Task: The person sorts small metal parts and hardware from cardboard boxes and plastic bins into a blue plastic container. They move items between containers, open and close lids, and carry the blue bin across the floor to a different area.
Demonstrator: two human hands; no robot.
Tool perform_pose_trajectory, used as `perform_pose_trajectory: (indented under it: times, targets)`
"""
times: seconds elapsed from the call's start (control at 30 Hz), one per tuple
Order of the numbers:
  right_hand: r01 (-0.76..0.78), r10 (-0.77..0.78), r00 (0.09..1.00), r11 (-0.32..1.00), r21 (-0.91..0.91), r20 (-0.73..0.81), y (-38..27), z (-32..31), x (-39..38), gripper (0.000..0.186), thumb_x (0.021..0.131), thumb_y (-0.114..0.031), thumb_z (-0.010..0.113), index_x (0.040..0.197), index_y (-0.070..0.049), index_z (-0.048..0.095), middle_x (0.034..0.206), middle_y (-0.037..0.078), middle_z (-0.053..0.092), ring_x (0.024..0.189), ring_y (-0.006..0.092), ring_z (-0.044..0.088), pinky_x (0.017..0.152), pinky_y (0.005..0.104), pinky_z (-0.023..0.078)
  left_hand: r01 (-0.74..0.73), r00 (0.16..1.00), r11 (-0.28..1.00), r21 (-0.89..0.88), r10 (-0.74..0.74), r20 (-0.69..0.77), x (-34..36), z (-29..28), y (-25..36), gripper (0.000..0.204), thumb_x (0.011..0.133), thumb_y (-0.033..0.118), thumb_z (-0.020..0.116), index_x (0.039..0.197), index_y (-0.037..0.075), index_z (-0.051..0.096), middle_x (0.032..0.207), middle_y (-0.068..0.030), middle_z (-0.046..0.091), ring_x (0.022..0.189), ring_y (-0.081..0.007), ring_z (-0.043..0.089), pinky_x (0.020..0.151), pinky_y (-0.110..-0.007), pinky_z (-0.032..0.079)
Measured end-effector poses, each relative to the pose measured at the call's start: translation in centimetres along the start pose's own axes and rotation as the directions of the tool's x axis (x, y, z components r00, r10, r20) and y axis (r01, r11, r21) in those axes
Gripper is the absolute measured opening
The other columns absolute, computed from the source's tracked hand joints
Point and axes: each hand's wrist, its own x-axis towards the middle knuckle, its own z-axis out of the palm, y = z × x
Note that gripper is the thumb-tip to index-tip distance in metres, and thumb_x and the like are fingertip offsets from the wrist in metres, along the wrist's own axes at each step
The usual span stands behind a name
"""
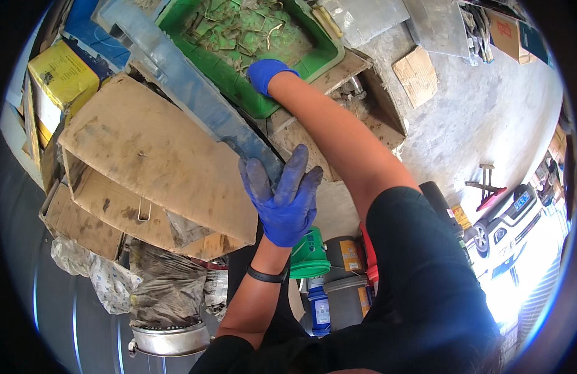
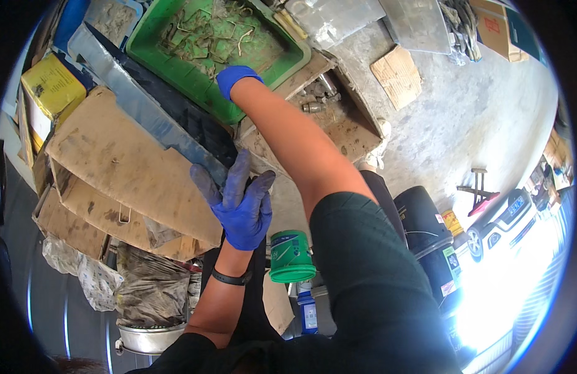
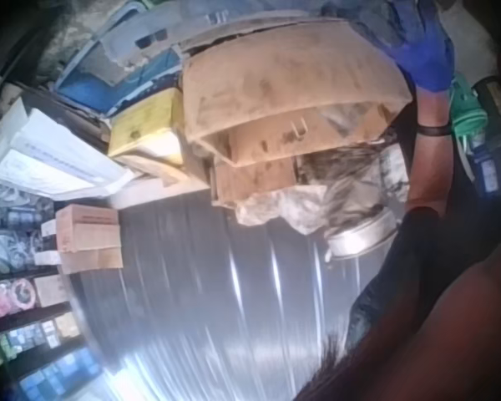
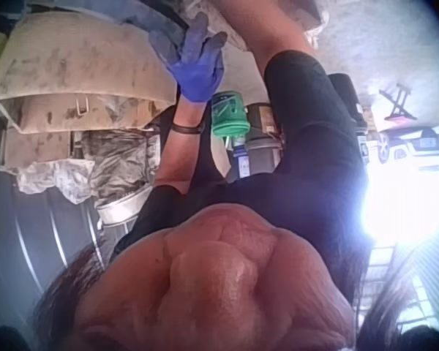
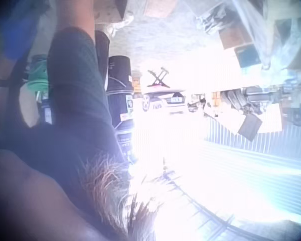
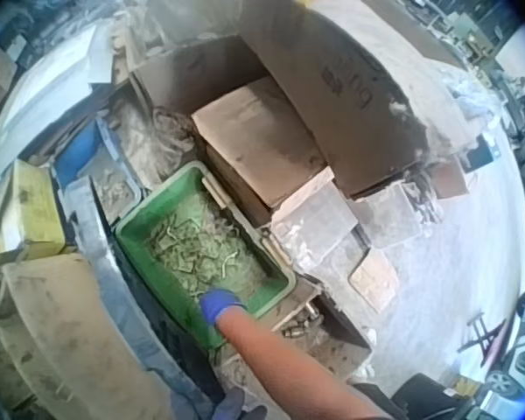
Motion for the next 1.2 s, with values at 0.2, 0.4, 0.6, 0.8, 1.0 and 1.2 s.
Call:
perform_pose_trajectory:
  times: [0.2,0.4,0.6,0.8,1.0,1.2]
  targets:
    - [-0.116,0.101,0.978,0.991,-0.070,-0.183,-0.3,-3.9,-2.2,0.023,0.082,-0.016,0.057,0.099,-0.008,0.071,0.103,0.017,0.069,0.096,0.0370,0.067,0.082,0.0453,0.053,0.009,1.000,1.000,0.013,-0.009,0.015,-0.3,-0.4,-0.3,0.008,0.081,0.014,0.071,0.089,0.017,0.070,0.138,0.0028,0.054,0.144,-0.0369,0.018,0.109,-0.061,0.027]
    - [0.063,-0.062,0.970,0.998,-0.001,-0.235,-0.2,-0.5,0.4,0.027,0.084,-0.013,0.055,0.108,-0.015,0.067,0.102,0.016,0.069,0.093,0.0372,0.067,0.079,0.0480,0.054,-0.006,1.000,1.000,0.008,0.006,0.013,-0.2,-0.2,-0.3,0.011,0.081,0.015,0.071,0.092,0.017,0.070,0.138,0.0031,0.055,0.144,-0.0370,0.018,0.107,-0.063,0.029]
    - [0.053,-0.069,0.977,0.995,-0.084,-0.202,-2.0,2.8,1.8,0.023,0.086,-0.012,0.053,0.103,-0.009,0.069,0.102,0.020,0.069,0.093,0.0375,0.068,0.078,0.0466,0.055,-0.023,1.000,0.999,0.039,0.023,0.001,-0.2,0.0,-0.4,0.012,0.080,0.016,0.073,0.092,0.015,0.070,0.138,0.0043,0.053,0.144,-0.0373,0.017,0.106,-0.062,0.030]
    - [0.098,-0.098,0.990,0.995,-0.008,-0.104,-1.1,1.7,2.3,0.020,0.087,-0.011,0.053,0.093,-0.003,0.070,0.098,0.020,0.070,0.088,0.0356,0.068,0.074,0.0449,0.055,-0.048,0.999,0.997,0.057,0.048,-0.005,0.1,0.3,-0.4,0.011,0.078,0.012,0.071,0.089,0.014,0.071,0.138,0.0011,0.053,0.144,-0.0406,0.017,0.110,-0.060,0.026]
    - [0.055,-0.024,0.998,0.430,0.901,-0.050,0.6,-6.6,-6.8,0.017,0.092,-0.015,0.060,0.099,0.000,0.065,0.090,0.011,0.071,0.074,0.0129,0.065,0.065,0.0282,0.053,-0.019,0.999,1.000,0.018,0.019,0.027,0.5,0.3,0.0,0.012,0.080,0.011,0.068,0.090,0.016,0.071,0.140,0.0005,0.052,0.143,-0.0413,0.019,0.110,-0.060,0.025]
    - [0.080,0.198,0.978,-0.077,0.994,-0.064,0.2,-9.2,-20.1,0.020,0.094,-0.013,0.060,0.109,0.000,0.060,0.099,0.010,0.068,0.078,0.0107,0.062,0.070,0.0226,0.049,0.033,0.999,0.995,-0.098,-0.032,0.015,2.6,0.9,1.0,0.027,0.082,0.007,0.063,0.108,0.015,0.069,0.138,-0.0122,0.053,0.140,-0.0435,0.028,0.114,-0.050,0.024]
